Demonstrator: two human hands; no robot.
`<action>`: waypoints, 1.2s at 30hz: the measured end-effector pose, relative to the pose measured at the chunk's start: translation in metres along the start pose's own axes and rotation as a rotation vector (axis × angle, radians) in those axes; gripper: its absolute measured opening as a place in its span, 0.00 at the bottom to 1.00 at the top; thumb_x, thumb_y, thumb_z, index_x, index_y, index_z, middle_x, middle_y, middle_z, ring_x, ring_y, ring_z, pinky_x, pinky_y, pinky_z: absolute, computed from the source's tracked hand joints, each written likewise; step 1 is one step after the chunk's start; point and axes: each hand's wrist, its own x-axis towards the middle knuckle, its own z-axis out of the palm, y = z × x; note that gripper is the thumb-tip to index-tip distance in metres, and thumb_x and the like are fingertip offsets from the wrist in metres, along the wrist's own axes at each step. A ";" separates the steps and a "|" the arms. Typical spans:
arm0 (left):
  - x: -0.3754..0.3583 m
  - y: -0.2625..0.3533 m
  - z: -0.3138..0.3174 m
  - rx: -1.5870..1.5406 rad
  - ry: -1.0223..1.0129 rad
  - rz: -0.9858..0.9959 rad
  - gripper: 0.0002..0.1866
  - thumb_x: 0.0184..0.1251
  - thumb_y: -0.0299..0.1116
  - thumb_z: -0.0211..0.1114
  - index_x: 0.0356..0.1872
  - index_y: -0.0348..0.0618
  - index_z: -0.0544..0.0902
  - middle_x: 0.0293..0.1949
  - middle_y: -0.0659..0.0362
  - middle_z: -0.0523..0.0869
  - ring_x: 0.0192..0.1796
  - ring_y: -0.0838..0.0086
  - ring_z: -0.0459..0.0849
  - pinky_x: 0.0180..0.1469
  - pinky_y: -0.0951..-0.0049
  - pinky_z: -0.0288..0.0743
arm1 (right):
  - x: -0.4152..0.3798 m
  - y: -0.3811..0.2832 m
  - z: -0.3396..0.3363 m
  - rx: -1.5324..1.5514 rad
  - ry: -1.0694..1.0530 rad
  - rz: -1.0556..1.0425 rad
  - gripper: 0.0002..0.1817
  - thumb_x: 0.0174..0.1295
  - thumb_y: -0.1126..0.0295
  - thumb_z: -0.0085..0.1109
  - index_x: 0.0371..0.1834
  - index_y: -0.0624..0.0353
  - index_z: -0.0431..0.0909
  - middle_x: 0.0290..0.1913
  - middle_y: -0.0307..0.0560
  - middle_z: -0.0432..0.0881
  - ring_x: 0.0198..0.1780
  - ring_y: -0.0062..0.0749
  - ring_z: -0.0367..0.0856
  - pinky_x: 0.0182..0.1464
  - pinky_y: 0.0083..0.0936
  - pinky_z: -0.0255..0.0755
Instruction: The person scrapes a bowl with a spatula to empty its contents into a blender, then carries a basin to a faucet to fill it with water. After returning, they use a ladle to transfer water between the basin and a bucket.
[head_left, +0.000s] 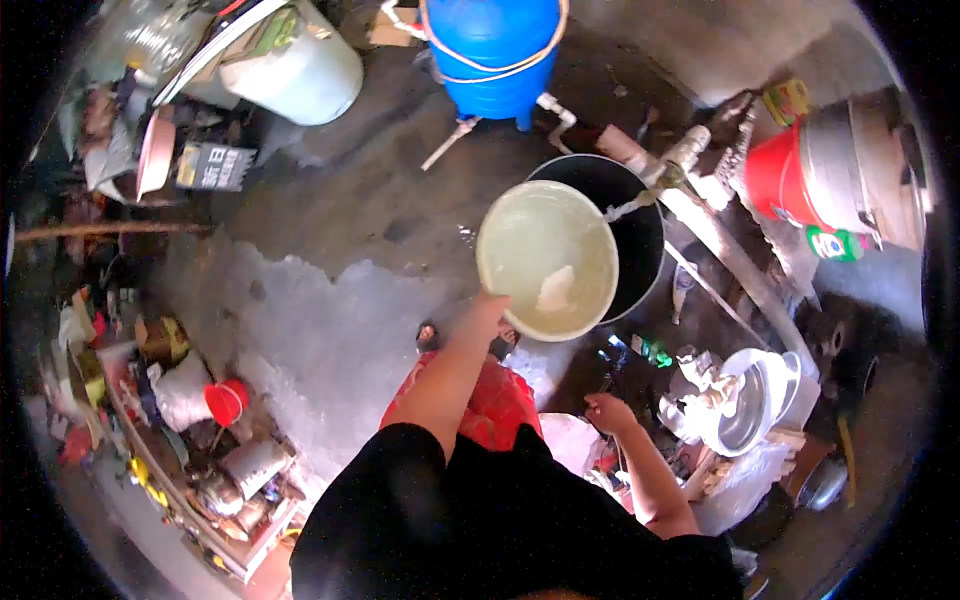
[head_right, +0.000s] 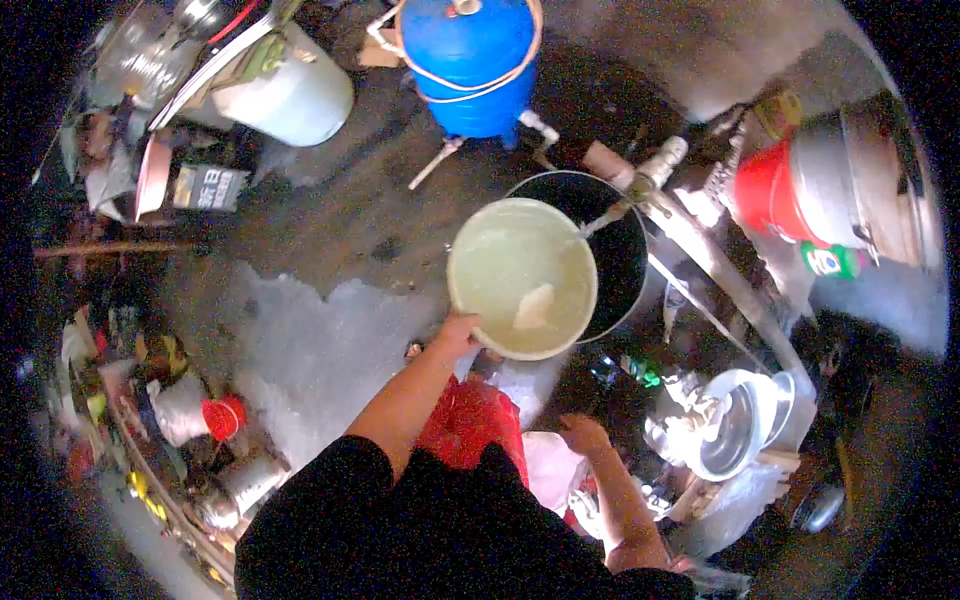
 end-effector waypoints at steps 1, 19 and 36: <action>-0.004 0.005 0.006 -0.015 0.023 0.010 0.26 0.49 0.24 0.58 0.54 0.49 0.67 0.48 0.50 0.75 0.49 0.56 0.76 0.40 0.46 0.76 | 0.006 0.029 0.027 0.002 -0.028 -0.033 0.18 0.51 0.68 0.55 0.47 0.58 0.75 0.38 0.51 0.80 0.38 0.37 0.80 0.41 0.27 0.73; -0.020 0.023 0.039 0.077 0.223 -0.013 0.49 0.44 0.27 0.63 0.67 0.61 0.44 0.54 0.48 0.72 0.48 0.49 0.76 0.35 0.40 0.74 | 0.015 0.075 0.028 0.484 -0.014 0.025 0.12 0.56 0.76 0.54 0.44 0.61 0.74 0.36 0.44 0.79 0.33 0.26 0.77 0.33 0.22 0.75; 0.074 -0.043 0.025 0.261 0.215 0.310 0.47 0.43 0.29 0.65 0.66 0.52 0.48 0.51 0.43 0.73 0.52 0.52 0.74 0.47 0.51 0.71 | 0.052 0.114 0.030 0.451 0.048 -0.169 0.10 0.57 0.70 0.54 0.42 0.57 0.74 0.29 0.38 0.77 0.23 0.20 0.74 0.21 0.13 0.65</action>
